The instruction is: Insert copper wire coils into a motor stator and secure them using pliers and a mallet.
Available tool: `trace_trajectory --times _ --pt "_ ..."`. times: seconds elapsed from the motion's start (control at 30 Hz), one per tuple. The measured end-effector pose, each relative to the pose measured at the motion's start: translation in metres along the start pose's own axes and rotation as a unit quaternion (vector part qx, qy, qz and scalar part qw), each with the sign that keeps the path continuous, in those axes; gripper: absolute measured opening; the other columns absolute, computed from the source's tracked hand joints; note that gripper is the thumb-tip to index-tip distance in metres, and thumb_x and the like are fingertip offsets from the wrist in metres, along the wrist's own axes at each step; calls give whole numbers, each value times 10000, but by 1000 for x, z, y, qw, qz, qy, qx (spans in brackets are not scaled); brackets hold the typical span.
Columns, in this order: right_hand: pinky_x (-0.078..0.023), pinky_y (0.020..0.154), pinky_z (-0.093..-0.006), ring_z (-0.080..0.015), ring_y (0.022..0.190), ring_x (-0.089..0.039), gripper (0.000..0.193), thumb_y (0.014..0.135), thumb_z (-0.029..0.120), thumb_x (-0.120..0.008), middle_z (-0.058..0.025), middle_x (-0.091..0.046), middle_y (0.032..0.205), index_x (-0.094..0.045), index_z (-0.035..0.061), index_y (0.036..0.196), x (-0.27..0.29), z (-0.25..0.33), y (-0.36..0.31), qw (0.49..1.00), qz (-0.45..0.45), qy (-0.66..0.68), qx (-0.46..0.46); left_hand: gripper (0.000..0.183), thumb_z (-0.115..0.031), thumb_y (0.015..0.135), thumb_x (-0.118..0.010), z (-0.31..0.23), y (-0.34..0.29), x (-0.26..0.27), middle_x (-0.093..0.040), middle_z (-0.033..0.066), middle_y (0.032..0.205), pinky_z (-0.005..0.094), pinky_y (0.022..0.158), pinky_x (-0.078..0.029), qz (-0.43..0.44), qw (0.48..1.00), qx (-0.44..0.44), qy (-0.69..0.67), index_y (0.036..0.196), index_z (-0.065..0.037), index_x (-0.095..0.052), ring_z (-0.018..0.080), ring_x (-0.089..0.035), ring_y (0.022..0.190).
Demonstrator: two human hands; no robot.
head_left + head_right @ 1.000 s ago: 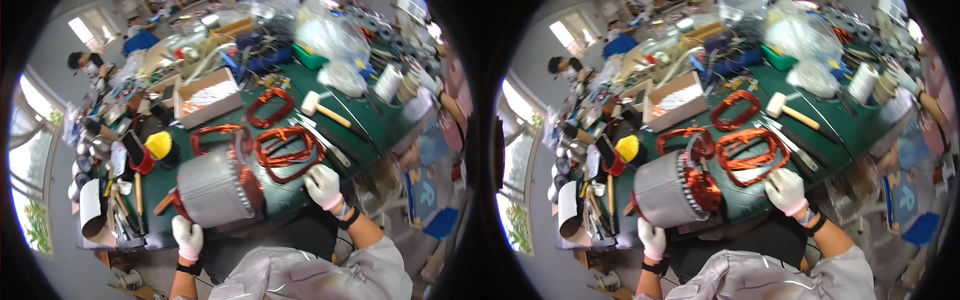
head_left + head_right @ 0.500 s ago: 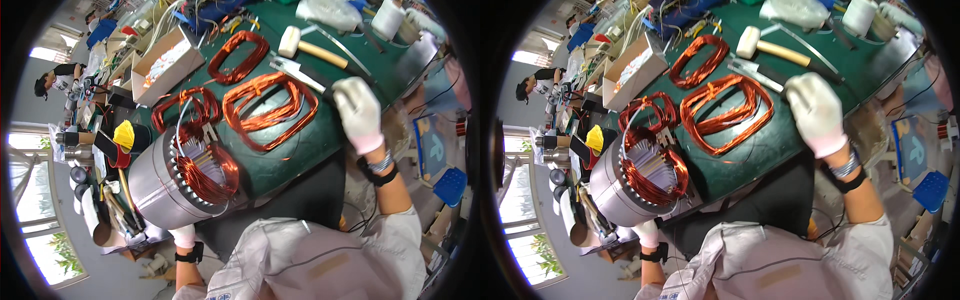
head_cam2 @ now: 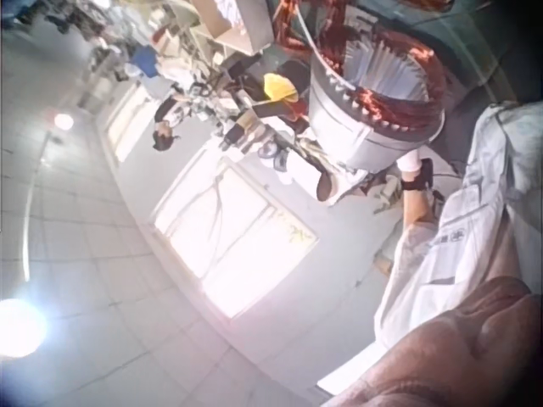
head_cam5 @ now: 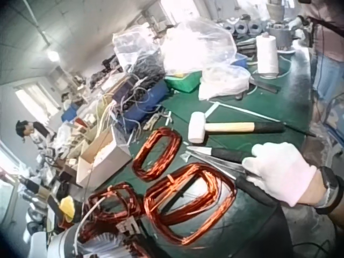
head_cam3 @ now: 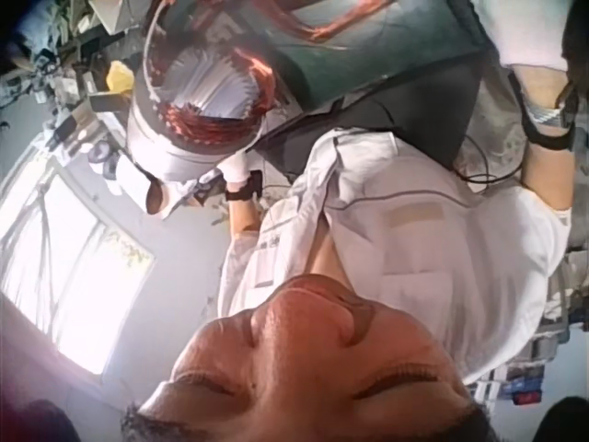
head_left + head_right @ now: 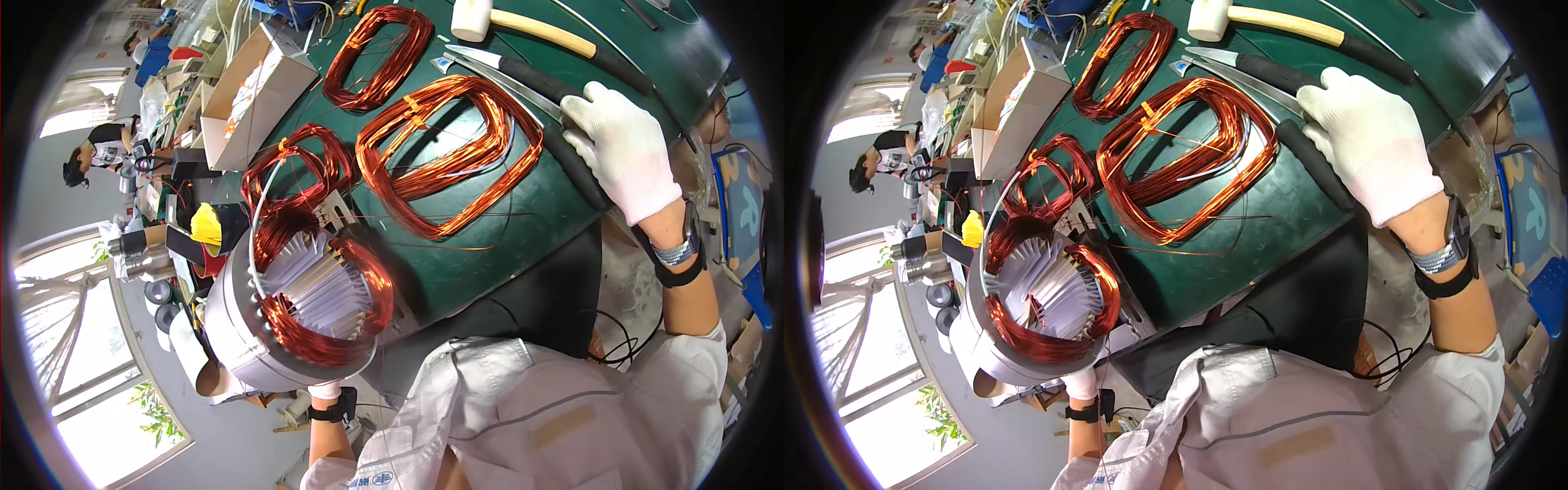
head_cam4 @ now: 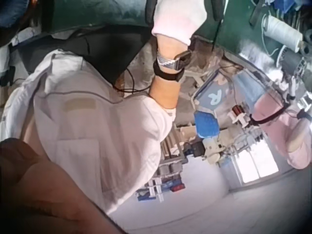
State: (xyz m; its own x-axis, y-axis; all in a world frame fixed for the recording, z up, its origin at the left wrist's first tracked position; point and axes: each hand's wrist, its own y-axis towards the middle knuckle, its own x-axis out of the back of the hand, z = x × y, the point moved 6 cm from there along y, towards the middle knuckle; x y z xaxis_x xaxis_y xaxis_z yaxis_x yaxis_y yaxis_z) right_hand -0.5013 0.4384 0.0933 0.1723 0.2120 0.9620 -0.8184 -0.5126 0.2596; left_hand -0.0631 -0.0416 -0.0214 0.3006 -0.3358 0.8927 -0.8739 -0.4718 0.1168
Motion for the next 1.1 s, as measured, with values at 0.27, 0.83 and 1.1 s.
trace_trajectory --times 0.27,0.83,1.1 --pt "-580 696 -413 -301 859 -706 154 908 180 -725 -115 -707 1001 -696 112 1043 66 76 -21 945 -185 140 231 341 -194 1023 -714 -94 45 10 -733 126 1272 449 992 -543 5 998 27 65 1316 -22 -684 301 -680 1167" --pt "-580 874 -448 -315 984 -714 304 976 349 -686 -113 -737 977 -803 81 894 4 127 -37 921 150 255 255 216 -73 1005 -672 -129 72 56 -744 76 1119 331 937 -524 -182 941 42 -283 1165 73 -685 164 -659 1008" --pt "-581 832 -431 -319 965 -703 185 947 211 -712 -114 -697 994 -767 66 1048 39 5 -2 981 -85 166 52 404 -182 1061 -677 -118 66 75 -697 115 1330 370 1026 -504 -199 966 -78 -146 1374 64 -611 185 -643 1131"
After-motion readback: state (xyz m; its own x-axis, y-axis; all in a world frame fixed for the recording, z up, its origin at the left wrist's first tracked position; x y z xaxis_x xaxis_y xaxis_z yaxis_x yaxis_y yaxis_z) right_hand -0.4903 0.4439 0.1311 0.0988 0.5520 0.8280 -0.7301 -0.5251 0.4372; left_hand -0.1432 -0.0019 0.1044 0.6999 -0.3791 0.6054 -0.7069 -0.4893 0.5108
